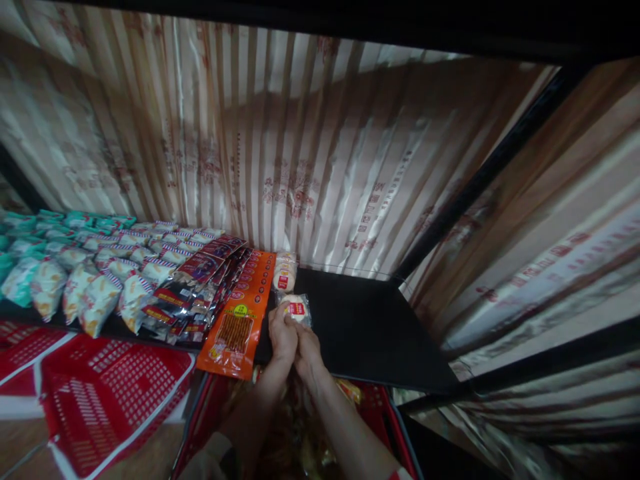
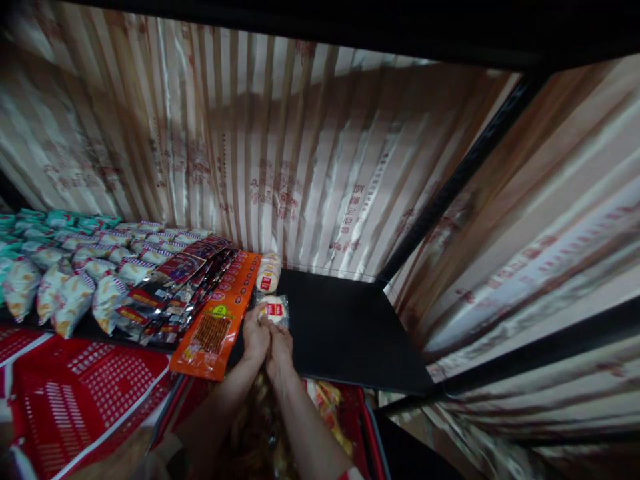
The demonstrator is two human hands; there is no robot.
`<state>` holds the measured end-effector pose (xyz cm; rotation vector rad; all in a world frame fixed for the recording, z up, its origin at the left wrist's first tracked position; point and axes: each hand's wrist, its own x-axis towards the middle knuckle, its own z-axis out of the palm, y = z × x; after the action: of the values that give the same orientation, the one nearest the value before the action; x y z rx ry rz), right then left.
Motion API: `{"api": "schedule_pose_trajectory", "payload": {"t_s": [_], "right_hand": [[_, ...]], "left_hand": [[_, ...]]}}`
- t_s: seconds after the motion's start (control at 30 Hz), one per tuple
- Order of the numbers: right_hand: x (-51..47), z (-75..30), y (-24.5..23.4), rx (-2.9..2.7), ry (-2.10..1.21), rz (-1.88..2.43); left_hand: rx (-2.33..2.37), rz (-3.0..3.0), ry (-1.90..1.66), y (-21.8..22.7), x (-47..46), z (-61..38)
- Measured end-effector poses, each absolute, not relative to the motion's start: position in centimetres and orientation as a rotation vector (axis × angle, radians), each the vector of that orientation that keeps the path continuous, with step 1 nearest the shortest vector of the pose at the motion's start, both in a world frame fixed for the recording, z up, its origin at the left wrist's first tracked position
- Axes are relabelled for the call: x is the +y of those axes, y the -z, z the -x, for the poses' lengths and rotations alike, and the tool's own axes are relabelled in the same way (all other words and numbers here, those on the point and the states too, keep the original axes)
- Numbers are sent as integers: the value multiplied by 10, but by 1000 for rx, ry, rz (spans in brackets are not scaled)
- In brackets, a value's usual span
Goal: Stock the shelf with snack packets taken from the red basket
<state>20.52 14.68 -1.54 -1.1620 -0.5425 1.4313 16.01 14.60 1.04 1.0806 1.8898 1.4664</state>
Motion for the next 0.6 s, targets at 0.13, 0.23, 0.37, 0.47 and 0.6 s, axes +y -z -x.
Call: {"api": "schedule_pose_trajectory", "payload": {"t_s": [0.13,0.23,0.37,0.47,0.6], "right_hand": [[150,-213,19,-575,-1283,1243],[160,-225,17,-731,-1102,1372],[173,-237,8,-947,-1035,1360],[181,-243,1,-1097,-1044,1348],[192,-248,0,-1283,-1056,1377]], "left_hand": [[1909,-1168,-1439,-17,149,-147],[1923,-1256,-1352,-23,151,-136],[1877,-1377,-1201,-32,152,-126],[1824,-1444,-1099,-38,153,-121],[1741,-1537,-1004,-40,158,-115]]}}
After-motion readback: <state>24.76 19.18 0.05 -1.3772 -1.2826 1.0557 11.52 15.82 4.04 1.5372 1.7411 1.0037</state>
